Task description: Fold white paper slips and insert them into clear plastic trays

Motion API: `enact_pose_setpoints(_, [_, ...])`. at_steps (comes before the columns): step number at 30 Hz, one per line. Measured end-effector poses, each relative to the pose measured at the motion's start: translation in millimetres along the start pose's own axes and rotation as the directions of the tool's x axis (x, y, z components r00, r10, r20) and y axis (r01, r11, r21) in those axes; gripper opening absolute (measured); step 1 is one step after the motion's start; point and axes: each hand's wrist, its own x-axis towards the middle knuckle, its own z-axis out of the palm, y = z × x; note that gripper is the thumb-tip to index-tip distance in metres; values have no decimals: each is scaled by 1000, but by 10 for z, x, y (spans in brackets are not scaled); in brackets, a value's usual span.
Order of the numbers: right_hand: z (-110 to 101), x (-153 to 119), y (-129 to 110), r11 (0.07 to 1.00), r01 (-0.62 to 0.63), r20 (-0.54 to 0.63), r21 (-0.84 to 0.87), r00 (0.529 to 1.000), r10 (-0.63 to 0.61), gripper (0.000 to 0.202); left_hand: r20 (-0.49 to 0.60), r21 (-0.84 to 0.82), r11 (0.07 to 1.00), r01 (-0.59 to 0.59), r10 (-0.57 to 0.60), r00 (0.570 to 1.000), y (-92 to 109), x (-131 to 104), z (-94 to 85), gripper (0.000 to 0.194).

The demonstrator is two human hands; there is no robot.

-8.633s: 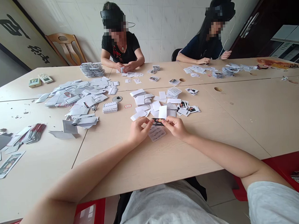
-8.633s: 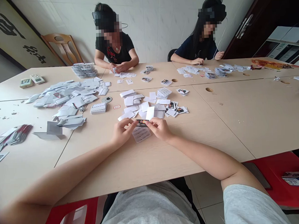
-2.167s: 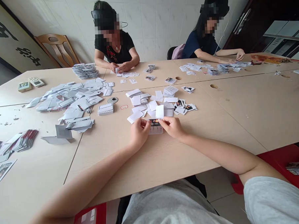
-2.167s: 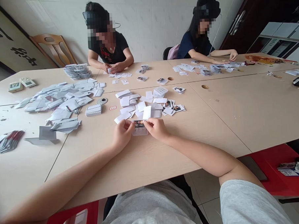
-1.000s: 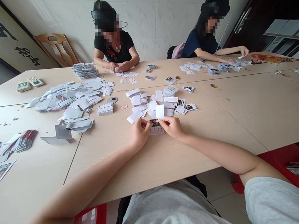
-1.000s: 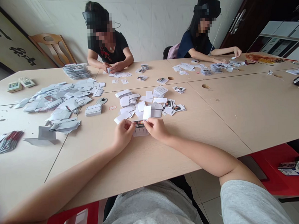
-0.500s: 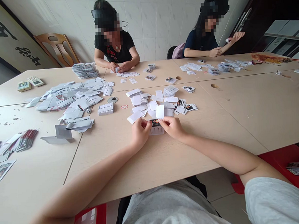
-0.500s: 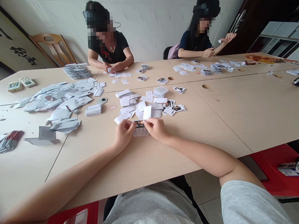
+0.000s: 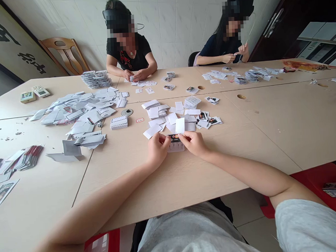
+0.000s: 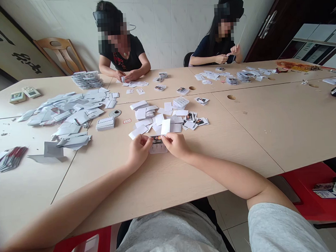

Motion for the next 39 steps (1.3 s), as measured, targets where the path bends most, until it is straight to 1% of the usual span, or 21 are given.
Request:
enact_pose_setpoints(13, [8, -2, 6, 1000, 24, -14, -9, 1000, -24, 41, 4, 35, 999, -21, 21, 1000, 18, -5, -2, 17])
enact_pose_setpoints(33, [12, -4, 8, 1000, 18, -6, -16, 1000, -18, 40, 5, 67, 998, -4, 3, 1000, 32, -16, 0, 17])
enact_pose_setpoints(39, [18, -5, 6, 1000, 18, -7, -10, 1000, -18, 41, -2, 80, 997, -20, 20, 1000, 22, -9, 6, 16])
